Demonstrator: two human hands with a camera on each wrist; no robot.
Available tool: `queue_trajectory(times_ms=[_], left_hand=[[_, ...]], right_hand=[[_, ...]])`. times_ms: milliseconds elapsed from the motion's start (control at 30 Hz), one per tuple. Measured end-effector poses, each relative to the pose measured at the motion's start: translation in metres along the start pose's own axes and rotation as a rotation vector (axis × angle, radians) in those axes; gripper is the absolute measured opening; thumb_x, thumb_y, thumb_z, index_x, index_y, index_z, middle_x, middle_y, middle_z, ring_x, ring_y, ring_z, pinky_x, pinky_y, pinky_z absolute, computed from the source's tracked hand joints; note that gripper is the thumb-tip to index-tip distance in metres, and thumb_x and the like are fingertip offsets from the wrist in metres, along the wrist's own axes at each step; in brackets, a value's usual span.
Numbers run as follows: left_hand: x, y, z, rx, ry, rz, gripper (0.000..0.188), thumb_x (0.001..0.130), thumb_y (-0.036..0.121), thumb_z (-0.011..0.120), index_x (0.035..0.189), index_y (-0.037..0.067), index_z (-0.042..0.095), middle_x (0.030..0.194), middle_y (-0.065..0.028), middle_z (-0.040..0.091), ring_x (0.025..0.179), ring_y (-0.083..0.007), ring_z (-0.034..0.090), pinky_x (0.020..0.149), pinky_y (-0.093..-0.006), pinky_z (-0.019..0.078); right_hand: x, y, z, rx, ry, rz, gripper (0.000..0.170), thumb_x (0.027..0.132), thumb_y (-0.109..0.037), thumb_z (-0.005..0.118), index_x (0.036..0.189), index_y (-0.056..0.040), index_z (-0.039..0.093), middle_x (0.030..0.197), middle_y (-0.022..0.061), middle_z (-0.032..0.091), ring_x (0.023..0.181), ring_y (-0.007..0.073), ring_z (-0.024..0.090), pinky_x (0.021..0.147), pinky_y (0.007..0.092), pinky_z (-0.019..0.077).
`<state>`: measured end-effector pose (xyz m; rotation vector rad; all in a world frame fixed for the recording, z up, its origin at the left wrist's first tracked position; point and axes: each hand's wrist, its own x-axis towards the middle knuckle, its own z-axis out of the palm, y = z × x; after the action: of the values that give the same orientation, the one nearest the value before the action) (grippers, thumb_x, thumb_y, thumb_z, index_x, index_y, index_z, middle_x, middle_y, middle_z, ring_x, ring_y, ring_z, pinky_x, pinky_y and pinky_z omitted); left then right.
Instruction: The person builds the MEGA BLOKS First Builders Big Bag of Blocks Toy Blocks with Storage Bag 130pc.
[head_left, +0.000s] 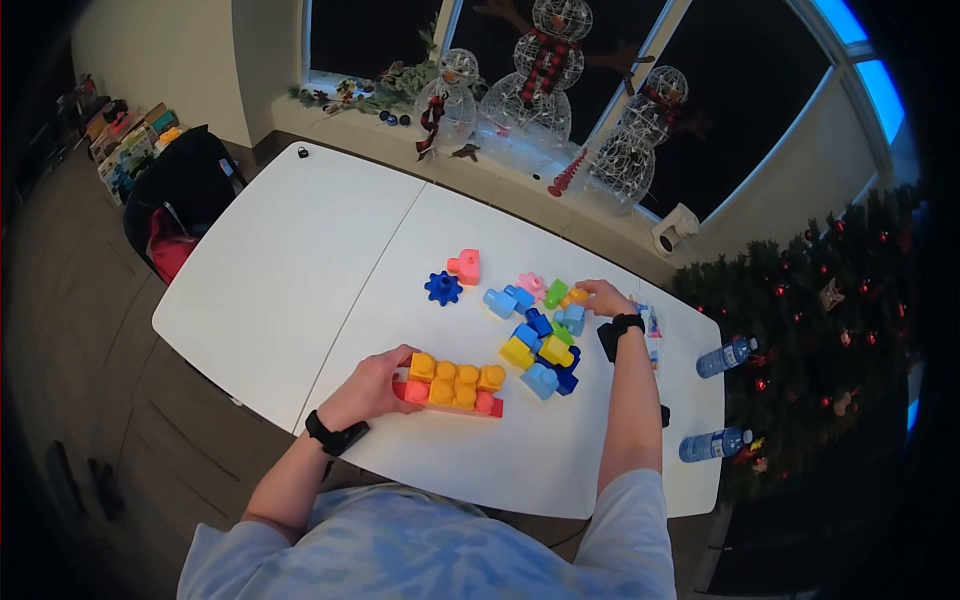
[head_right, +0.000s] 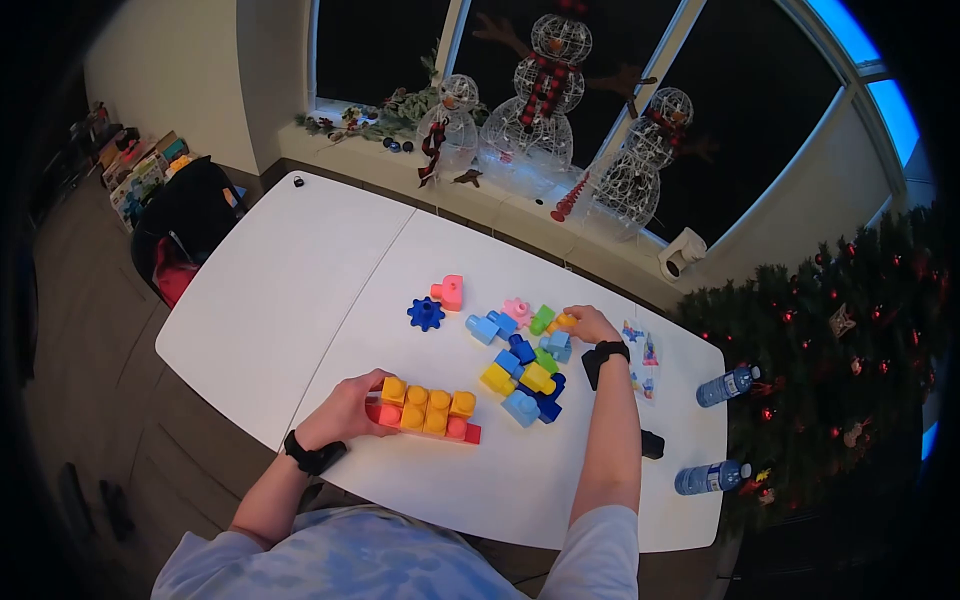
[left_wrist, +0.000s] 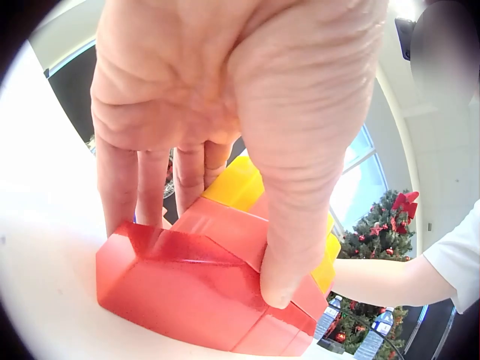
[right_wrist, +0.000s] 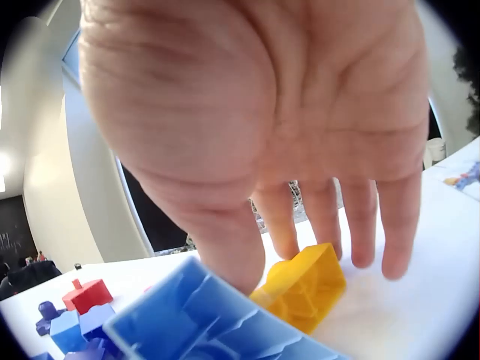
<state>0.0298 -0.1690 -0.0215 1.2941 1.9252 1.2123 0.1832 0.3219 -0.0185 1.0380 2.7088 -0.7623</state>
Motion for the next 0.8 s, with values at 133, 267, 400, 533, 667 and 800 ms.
queue_trajectory(times_ms=[133,267,400,533,667,800], left_hand=[[0.001,-0.001,-0.001,-0.006,-0.015,-0.009,0.068,0.070,0.010,0.093,0.128,0.001,0.058,0.119,-0.0154,0.072,0.112,-0.0287,0.072,0.100,-0.0388,0.0588],[0.002,0.001,0.001,-0.016,-0.016,-0.016,0.068,0.070,0.011,0.093,0.127,0.001,0.058,0.118,-0.0155,0.072,0.110,-0.0290,0.072,0.100,-0.0387,0.0588],[0.002,0.003,0.000,-0.025,-0.018,-0.010,0.067,0.070,0.012,0.093,0.127,0.001,0.058,0.118,-0.0156,0.072,0.110,-0.0289,0.072,0.100,-0.0388,0.0588],[0.002,0.000,0.002,-0.034,0.003,0.021,0.067,0.071,0.012,0.093,0.127,0.001,0.058,0.118,-0.0157,0.072,0.110,-0.0291,0.072,0.100,-0.0393,0.0589],[0.001,0.004,0.000,-0.007,-0.012,0.015,0.066,0.072,0.011,0.092,0.128,0.001,0.058,0.118,-0.0155,0.072,0.110,-0.0291,0.072,0.100,-0.0399,0.0590],[0.002,-0.004,0.004,0.002,-0.013,0.018,0.067,0.072,0.011,0.092,0.128,0.001,0.058,0.118,-0.0149,0.071,0.110,-0.0282,0.072,0.100,-0.0397,0.0589]], right_hand=[[-0.014,-0.022,0.005,0.122,-0.032,0.142,0.062,0.079,-0.026,0.090,0.135,-0.0106,0.067,0.129,0.0183,0.069,0.117,0.0339,0.068,0.102,0.0403,0.0544],[-0.009,-0.014,0.023,-0.060,0.127,0.018,0.065,0.074,-0.025,0.091,0.131,-0.0081,0.067,0.129,0.0184,0.068,0.119,0.0349,0.065,0.103,0.0415,0.0530],[-0.025,-0.032,0.019,-0.107,0.251,0.070,0.061,0.072,-0.026,0.089,0.126,-0.0080,0.065,0.126,0.0188,0.066,0.127,0.0360,0.058,0.107,0.0430,0.0500],[-0.049,-0.048,0.003,-0.070,0.371,0.012,0.060,0.073,-0.027,0.087,0.125,-0.0083,0.063,0.120,0.0182,0.065,0.123,0.0355,0.059,0.106,0.0436,0.0499],[-0.102,-0.102,0.005,0.210,0.369,-0.233,0.055,0.073,-0.026,0.088,0.118,-0.0072,0.060,0.111,0.0144,0.063,0.104,0.0328,0.065,0.092,0.0397,0.0537],[-0.170,-0.181,0.031,0.360,0.231,-0.412,0.049,0.078,-0.031,0.087,0.108,-0.0072,0.056,0.100,0.0102,0.064,0.089,0.0301,0.068,0.081,0.0368,0.0550]])
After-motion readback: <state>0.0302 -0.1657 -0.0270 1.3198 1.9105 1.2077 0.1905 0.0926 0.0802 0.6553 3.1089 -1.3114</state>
